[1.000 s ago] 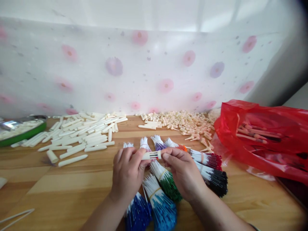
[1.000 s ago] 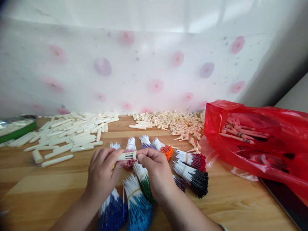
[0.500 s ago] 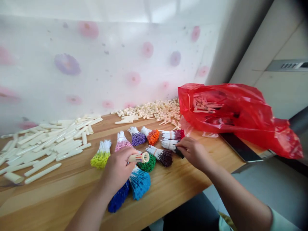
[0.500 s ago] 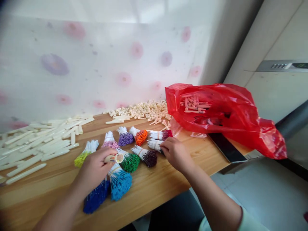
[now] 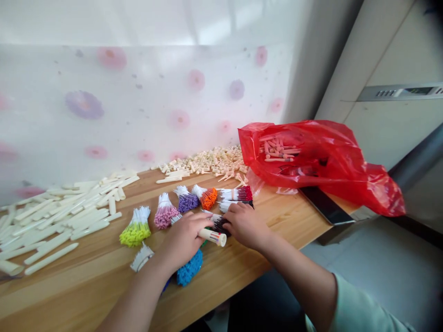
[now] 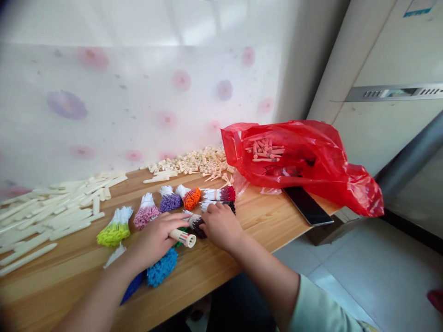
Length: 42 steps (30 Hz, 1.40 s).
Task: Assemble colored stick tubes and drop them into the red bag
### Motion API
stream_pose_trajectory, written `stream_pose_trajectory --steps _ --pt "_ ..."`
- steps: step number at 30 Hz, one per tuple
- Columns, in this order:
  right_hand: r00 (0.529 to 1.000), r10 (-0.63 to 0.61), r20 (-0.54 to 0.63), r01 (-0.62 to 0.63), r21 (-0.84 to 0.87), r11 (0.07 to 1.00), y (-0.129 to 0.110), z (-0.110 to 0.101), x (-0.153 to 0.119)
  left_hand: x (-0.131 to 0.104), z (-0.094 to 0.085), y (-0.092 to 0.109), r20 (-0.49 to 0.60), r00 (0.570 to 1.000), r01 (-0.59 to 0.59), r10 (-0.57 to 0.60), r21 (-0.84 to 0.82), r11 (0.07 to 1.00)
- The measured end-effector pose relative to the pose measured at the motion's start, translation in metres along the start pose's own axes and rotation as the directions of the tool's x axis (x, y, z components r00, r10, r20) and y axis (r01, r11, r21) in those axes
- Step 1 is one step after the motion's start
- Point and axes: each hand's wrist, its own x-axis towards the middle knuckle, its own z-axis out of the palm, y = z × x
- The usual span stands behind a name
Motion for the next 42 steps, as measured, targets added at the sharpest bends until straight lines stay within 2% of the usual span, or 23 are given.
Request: stream_pose_trajectory --steps 5,9,14,23,26,31,34,36,37,38,40,42 --pt "0.997 0.070 0.032 -0.067 -0.101 0.993 -0.006 0.009 0.005 -0.001 0.004 0.005 0.174 0.985 -0.014 -0.011 0.140 0.990" --pt "0.992 0.121 0.032 -0.114 -0.159 0.981 -0.013 0.010 0.005 -0.001 0.006 0.009 0.222 0.975 -0.022 -0.021 0.191 0.981" --pt "0.987 0.150 0.051 -0.137 -0.202 0.970 -0.020 0.008 0.010 -0.002 0.008 0.009 0.233 0.972 -0.039 -0.013 0.220 0.975" --pt "0.969 0.223 0.110 -0.192 -0.239 0.952 -0.030 0.007 0.018 -0.007 0.013 0.008 0.170 0.985 -0.048 0.007 0.234 0.971" --pt "0.955 0.271 0.116 -0.238 -0.239 0.941 -0.026 -0.003 0.009 -0.007 0.016 0.006 0.159 0.987 -0.037 -0.001 0.232 0.972" --pt "0.938 0.334 0.092 -0.307 -0.229 0.924 -0.004 -0.046 -0.020 -0.009 0.012 0.011 0.126 0.992 -0.034 0.010 0.195 0.980" --pt "0.963 0.267 0.019 -0.267 -0.017 0.963 -0.004 -0.065 -0.023 -0.014 -0.007 0.017 0.036 0.999 -0.028 0.024 0.123 0.992" --pt "0.988 0.156 -0.012 -0.150 0.215 0.965 -0.014 -0.067 -0.014 -0.017 -0.025 0.015 -0.123 0.992 0.004 0.002 0.052 0.999" --pt "0.996 0.090 -0.015 -0.080 0.323 0.943 -0.021 -0.064 -0.007 -0.018 -0.033 0.012 -0.213 0.977 -0.005 0.003 -0.011 1.000" --pt "0.999 0.029 -0.019 -0.019 0.417 0.909 -0.029 -0.061 0.002 -0.019 -0.040 0.006 -0.249 0.968 -0.043 0.018 -0.095 0.995" --pt "0.998 -0.057 -0.033 0.066 0.555 0.829 -0.045 -0.050 0.023 -0.022 -0.048 -0.009 -0.220 0.975 -0.046 -0.014 -0.262 0.964" --pt "0.995 -0.081 -0.052 0.096 0.643 0.760 -0.060 -0.039 0.044 -0.026 -0.049 -0.026 -0.143 0.984 0.035 -0.110 -0.444 0.895"
